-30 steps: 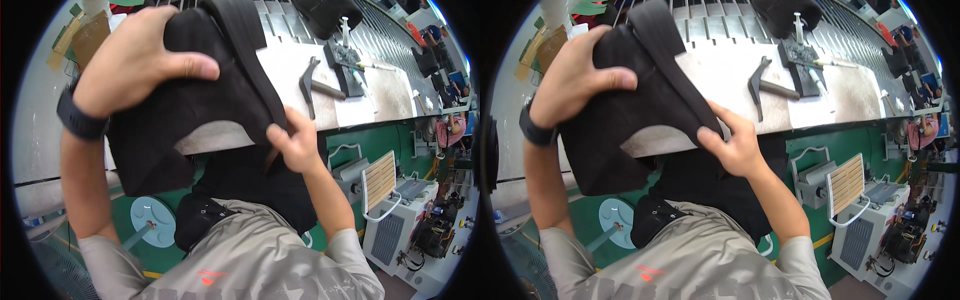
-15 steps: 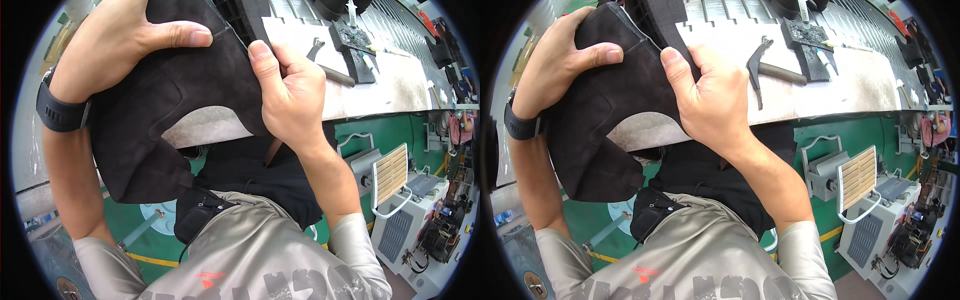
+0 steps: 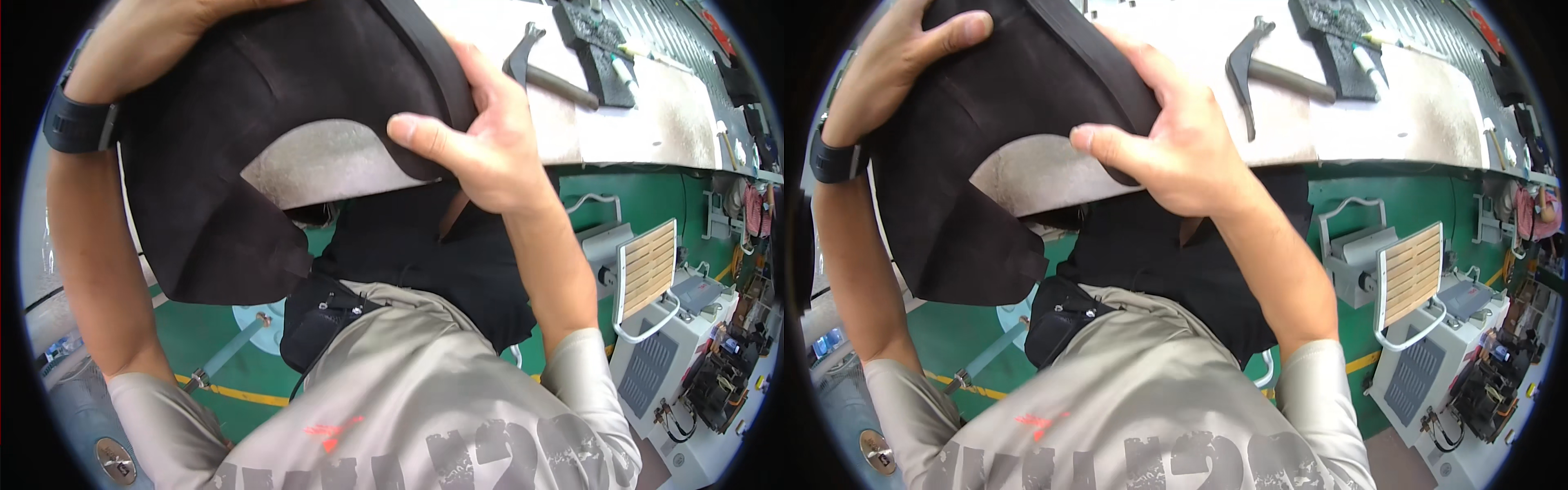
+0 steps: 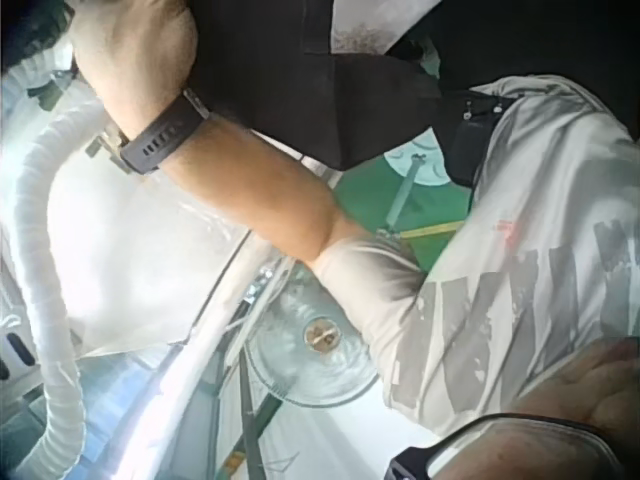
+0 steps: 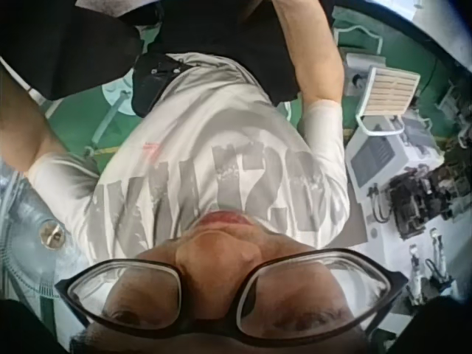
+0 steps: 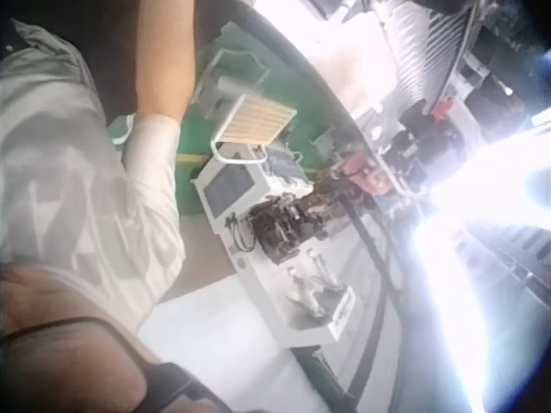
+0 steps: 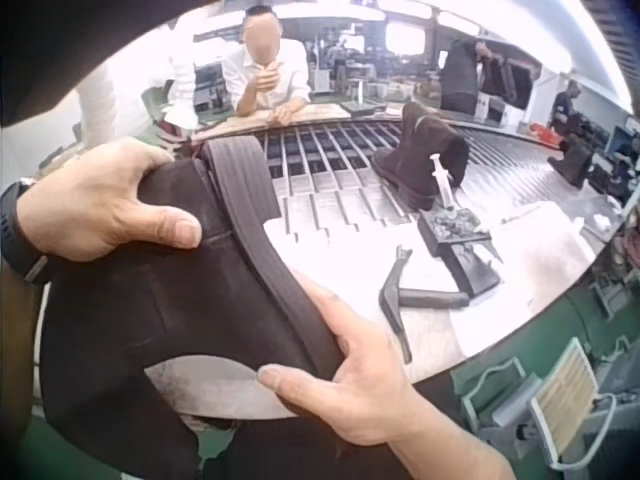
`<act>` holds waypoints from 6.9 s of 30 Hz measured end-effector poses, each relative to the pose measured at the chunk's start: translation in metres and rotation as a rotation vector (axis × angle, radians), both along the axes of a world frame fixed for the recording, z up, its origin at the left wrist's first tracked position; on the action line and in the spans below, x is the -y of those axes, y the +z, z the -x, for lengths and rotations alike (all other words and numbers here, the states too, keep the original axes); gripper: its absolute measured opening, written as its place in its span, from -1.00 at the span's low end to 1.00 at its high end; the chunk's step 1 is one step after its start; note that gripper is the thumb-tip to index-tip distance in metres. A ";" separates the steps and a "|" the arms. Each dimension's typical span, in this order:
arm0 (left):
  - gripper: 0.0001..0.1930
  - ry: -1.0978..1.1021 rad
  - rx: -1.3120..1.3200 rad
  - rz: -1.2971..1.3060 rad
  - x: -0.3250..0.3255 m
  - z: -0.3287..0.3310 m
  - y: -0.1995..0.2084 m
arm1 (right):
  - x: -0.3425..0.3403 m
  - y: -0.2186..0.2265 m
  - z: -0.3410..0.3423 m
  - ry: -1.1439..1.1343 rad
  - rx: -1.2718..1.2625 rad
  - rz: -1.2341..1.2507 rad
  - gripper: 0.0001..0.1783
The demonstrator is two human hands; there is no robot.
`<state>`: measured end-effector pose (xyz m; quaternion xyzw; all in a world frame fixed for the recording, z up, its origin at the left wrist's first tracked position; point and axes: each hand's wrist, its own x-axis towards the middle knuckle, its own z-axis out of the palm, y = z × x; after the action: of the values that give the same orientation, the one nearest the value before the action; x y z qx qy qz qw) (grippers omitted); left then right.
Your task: The person assembles boots by aligning and pressing shoe soles onto boot uppers by hand, pressing the edges together, and placing the assembled boots onto a conveyor belt.
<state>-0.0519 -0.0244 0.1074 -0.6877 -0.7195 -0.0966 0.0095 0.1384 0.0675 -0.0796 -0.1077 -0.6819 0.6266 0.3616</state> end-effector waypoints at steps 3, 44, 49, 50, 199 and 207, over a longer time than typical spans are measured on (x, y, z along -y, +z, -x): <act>-0.38 0.273 0.395 0.230 -0.002 0.008 0.024 | 0.001 0.006 0.005 0.021 -0.065 -0.045 -0.12; 0.03 -0.024 -0.125 -0.144 -0.005 0.008 0.006 | -0.050 0.116 0.066 -0.174 -0.329 0.076 -0.72; 0.02 -0.028 -0.178 -0.136 -0.001 -0.002 0.012 | -0.048 0.120 0.057 -0.206 -0.316 0.006 -0.74; 0.03 -0.032 -0.182 -0.132 -0.001 -0.004 0.013 | -0.048 0.121 0.054 -0.213 -0.313 0.002 -0.74; 0.04 0.172 0.424 -0.431 0.141 -0.071 -0.214 | -0.056 0.067 0.034 0.460 0.318 -1.282 -0.38; 0.12 0.106 0.632 -0.319 0.127 -0.034 -0.168 | -0.060 0.075 0.036 0.450 0.402 -1.240 -0.36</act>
<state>-0.0181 -0.1511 -0.0604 -0.5756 -0.6974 -0.4149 -0.1011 0.1020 0.1276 -0.0046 0.1493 -0.9740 0.1483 0.0842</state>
